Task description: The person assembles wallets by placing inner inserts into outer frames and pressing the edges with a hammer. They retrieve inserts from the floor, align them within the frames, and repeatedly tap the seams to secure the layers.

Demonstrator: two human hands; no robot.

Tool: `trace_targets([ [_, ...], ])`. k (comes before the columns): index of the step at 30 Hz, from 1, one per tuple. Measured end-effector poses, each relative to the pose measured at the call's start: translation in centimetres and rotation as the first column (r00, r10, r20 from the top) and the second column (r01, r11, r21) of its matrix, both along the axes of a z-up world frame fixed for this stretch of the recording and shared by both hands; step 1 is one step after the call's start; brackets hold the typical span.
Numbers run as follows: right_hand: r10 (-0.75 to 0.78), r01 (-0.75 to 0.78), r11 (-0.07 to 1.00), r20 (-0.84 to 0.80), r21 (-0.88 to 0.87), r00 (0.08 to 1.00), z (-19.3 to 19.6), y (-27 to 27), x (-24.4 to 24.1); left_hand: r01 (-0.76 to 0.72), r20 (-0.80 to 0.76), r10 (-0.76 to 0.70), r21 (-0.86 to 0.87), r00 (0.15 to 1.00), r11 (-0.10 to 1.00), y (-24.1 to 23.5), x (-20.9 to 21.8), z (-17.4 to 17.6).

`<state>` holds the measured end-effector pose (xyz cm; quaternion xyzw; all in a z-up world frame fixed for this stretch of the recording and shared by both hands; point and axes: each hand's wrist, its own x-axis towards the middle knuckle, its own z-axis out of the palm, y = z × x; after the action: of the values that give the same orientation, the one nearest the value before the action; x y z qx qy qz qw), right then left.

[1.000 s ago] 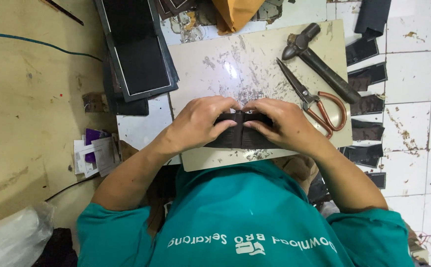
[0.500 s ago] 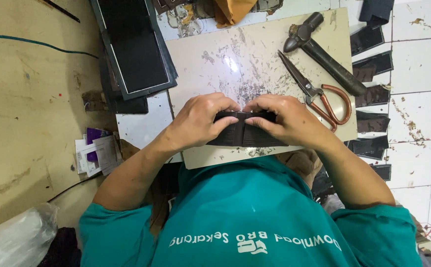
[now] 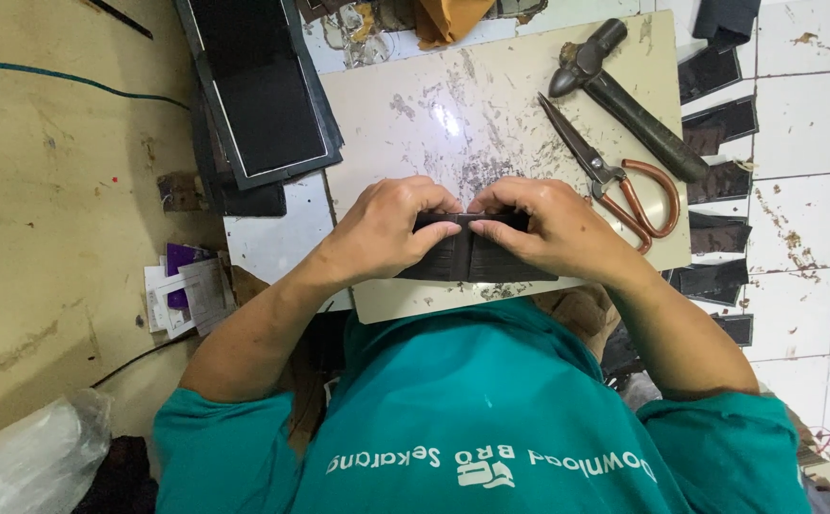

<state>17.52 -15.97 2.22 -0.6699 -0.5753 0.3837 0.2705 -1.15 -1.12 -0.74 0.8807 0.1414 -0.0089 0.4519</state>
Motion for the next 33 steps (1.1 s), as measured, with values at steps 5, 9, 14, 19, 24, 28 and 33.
trace_targets([
  [5,-0.011,0.011,1.0,-0.001,0.017,1.0,0.03,-0.03,-0.08,-0.007,0.027,0.008,-0.021,1.0,1.0,-0.06,-0.1,0.64],
  [9,-0.011,0.01,1.0,0.003,0.024,1.0,0.09,-0.08,-0.25,-0.006,0.028,0.006,-0.005,1.0,1.0,-0.1,-0.1,0.25],
  [14,-0.01,0.01,1.0,-0.001,0.024,1.0,0.1,-0.06,-0.26,-0.011,0.017,0.011,-0.012,1.0,1.0,-0.08,-0.22,0.08],
  [19,-0.01,0.01,1.0,-0.006,0.016,1.0,-0.1,-0.09,-0.35,-0.023,0.011,0.023,-0.021,1.0,1.0,-0.15,-0.27,0.11],
  [24,-0.02,0.02,1.0,-0.015,0.004,1.0,-0.09,-0.05,-0.41,-0.035,0.008,0.035,-0.028,0.999,0.999,-0.2,-0.27,-0.11],
  [28,-0.024,0.024,0.999,-0.018,0.037,1.0,-0.23,-0.18,-0.57,-0.048,0.002,0.048,-0.02,0.999,0.999,-0.43,-0.29,-0.02],
  [33,-0.039,0.041,0.998,-0.033,0.057,0.999,-0.17,-0.31,-0.78,-0.059,0.0,0.059,-0.019,0.998,0.998,-0.62,-0.28,0.29],
])
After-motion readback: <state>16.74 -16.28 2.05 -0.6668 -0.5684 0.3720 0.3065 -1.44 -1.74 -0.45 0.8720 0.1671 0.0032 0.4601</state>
